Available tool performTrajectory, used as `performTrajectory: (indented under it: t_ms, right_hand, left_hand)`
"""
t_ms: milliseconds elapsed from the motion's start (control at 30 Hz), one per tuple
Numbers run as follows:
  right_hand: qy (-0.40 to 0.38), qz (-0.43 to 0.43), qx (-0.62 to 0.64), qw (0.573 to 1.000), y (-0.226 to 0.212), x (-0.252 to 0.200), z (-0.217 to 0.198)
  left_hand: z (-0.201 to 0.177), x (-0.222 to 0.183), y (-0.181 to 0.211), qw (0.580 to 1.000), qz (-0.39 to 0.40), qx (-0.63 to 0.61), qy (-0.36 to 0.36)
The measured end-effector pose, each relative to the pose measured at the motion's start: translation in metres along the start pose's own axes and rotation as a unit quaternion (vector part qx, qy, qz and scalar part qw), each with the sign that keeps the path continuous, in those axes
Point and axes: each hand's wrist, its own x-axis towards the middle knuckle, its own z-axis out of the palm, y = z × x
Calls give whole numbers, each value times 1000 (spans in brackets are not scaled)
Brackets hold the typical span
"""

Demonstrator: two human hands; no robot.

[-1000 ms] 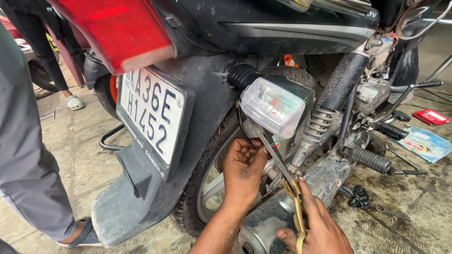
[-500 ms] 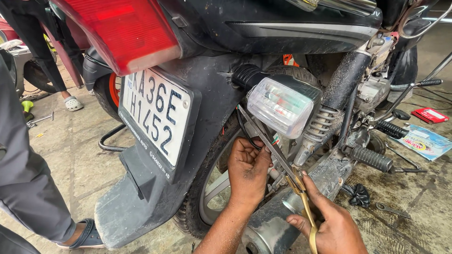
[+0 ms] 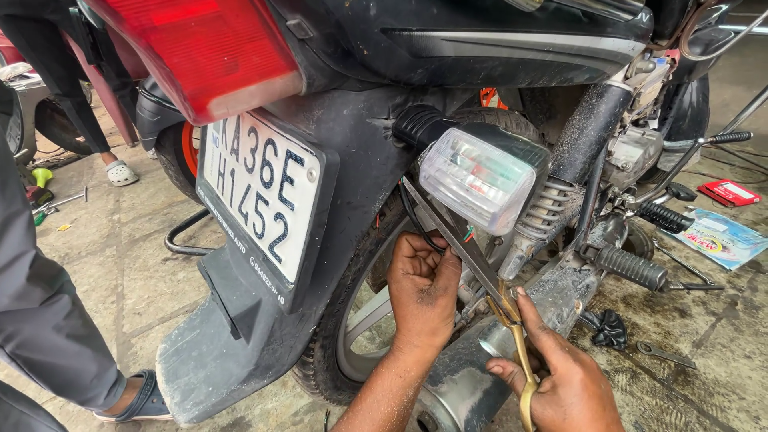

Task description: Repairing the rear turn signal and tail light wiring on a motorcycle.

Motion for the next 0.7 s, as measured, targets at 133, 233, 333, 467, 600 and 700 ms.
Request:
performTrajectory:
  t_ms: [133,233,333,467,600,700]
  right_hand:
    - [47,-63,-8,997,3,1,-1]
    - [38,-46,-17,998,6,-1,1]
    - [14,-11,1,1000,9,2,4]
    - [36,-4,109,993,24,8,9]
    - [44,-50,196,978,96,18,32]
    - [-10,-97,356,929,172,21,59]
  left_hand:
    - [7,-3,8,1000,-9,8,6]
    - [7,-5,8,999,-16,37,11]
    - [3,-2,11,999,-17,47,17]
    - [-3,0,29,999,-22,20,24]
    - [-5,0,43,997,-71,5,34]
    - [-10,3,43,996,-81,-7,41]
